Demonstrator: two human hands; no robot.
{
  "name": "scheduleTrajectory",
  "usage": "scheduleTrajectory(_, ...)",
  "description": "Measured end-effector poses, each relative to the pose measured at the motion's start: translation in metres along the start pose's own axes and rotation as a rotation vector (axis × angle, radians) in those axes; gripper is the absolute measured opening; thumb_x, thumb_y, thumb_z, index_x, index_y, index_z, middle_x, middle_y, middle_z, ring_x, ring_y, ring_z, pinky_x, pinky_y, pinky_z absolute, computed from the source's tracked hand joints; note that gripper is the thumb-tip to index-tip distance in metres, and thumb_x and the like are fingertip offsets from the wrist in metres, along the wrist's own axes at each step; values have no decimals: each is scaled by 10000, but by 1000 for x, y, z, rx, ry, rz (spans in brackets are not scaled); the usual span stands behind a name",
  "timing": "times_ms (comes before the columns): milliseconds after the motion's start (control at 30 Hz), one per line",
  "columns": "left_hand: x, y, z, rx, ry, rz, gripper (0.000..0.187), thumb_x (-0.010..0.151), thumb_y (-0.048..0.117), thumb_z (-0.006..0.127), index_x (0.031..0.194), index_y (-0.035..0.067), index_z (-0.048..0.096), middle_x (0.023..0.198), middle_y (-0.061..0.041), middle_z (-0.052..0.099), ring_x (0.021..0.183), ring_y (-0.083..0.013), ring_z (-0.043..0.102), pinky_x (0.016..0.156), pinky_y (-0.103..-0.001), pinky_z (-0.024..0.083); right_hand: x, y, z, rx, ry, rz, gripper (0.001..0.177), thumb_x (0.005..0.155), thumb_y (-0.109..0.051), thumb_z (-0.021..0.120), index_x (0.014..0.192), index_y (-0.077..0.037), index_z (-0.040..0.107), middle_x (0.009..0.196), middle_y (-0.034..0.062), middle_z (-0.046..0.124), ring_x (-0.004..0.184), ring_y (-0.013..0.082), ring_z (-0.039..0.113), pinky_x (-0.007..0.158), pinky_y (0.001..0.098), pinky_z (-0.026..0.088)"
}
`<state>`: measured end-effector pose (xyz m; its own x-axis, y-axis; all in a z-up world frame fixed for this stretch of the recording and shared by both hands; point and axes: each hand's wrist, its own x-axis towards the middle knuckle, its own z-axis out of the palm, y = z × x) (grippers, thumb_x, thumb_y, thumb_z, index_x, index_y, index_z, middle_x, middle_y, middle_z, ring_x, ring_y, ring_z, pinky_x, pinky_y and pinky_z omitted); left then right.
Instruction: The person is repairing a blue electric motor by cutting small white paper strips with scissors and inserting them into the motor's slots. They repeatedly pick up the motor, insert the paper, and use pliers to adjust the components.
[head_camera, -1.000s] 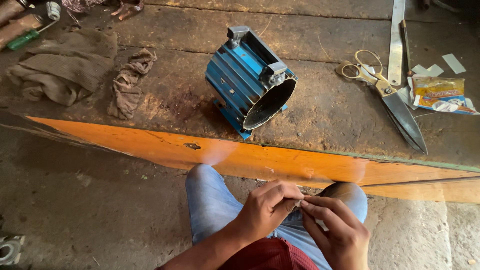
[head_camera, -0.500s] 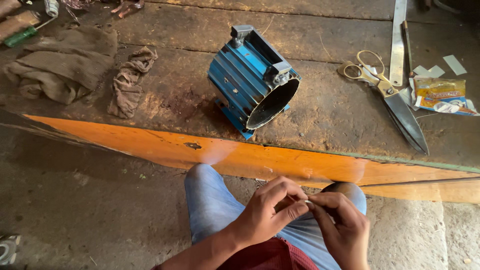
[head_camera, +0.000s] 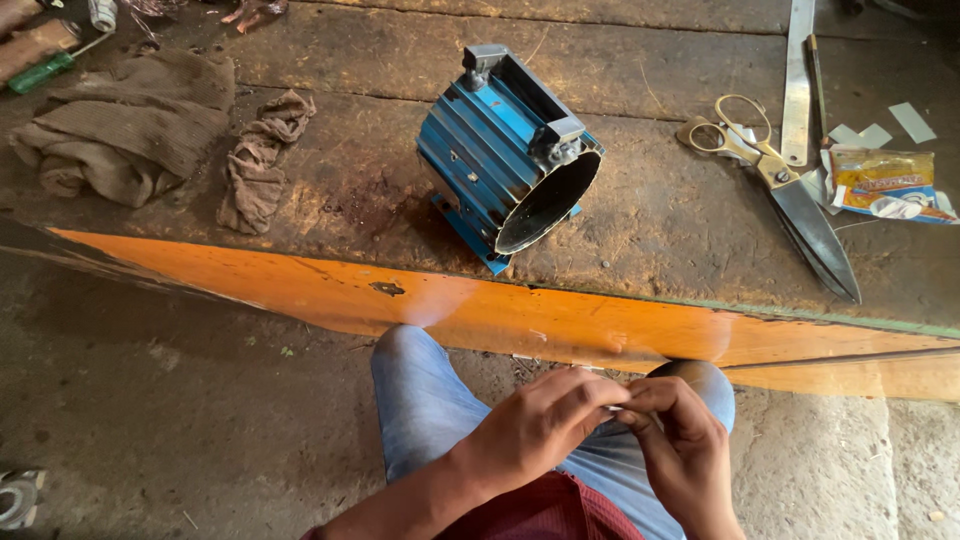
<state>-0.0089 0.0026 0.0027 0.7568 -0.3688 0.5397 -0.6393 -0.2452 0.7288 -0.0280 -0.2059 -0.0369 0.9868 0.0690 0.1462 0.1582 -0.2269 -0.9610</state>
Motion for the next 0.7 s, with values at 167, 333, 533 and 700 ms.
scheduleTrajectory(167, 2, 1, 0, -194, 19, -232, 336, 942, -27, 698, 1269, 50, 676, 1060, -136, 679, 885, -229, 709, 766, -325, 614, 5, -7, 2, 253, -42, 355, 284, 830, -15, 691, 1103, -62, 626, 1017, 35, 751, 971, 105, 712, 845, 269, 567)
scheduleTrajectory(333, 0, -1, 0, -178, 47, -303, 134, 914, 55, 797, 1018, 40, 715, 937, -76, 739, 825, -213, 730, 711, -324, 582, 8, -29, 4, -220, 65, 85, 158, 862, -52, 748, 1017, -31, 730, 901, 45, 775, 815, 109, 751, 739, 254, 601)
scheduleTrajectory(533, 2, -1, -2, -122, 105, -228, 150, 905, 36, 780, 1043, 52, 721, 970, -81, 746, 912, -252, 739, 786, -345, 579, 7, -53, 9, -474, 95, -100, 160, 817, -81, 788, 975, -86, 769, 972, 18, 786, 828, 120, 772, 672, 257, 602)
scheduleTrajectory(700, 2, 1, 1, -137, 167, -202, 141, 917, 4, 761, 1033, 56, 699, 979, -87, 739, 929, -250, 742, 799, -340, 587, 7, -63, 11, -454, 92, -212, 186, 784, -78, 798, 967, -93, 765, 1005, 15, 773, 912, 150, 767, 728, 277, 594)
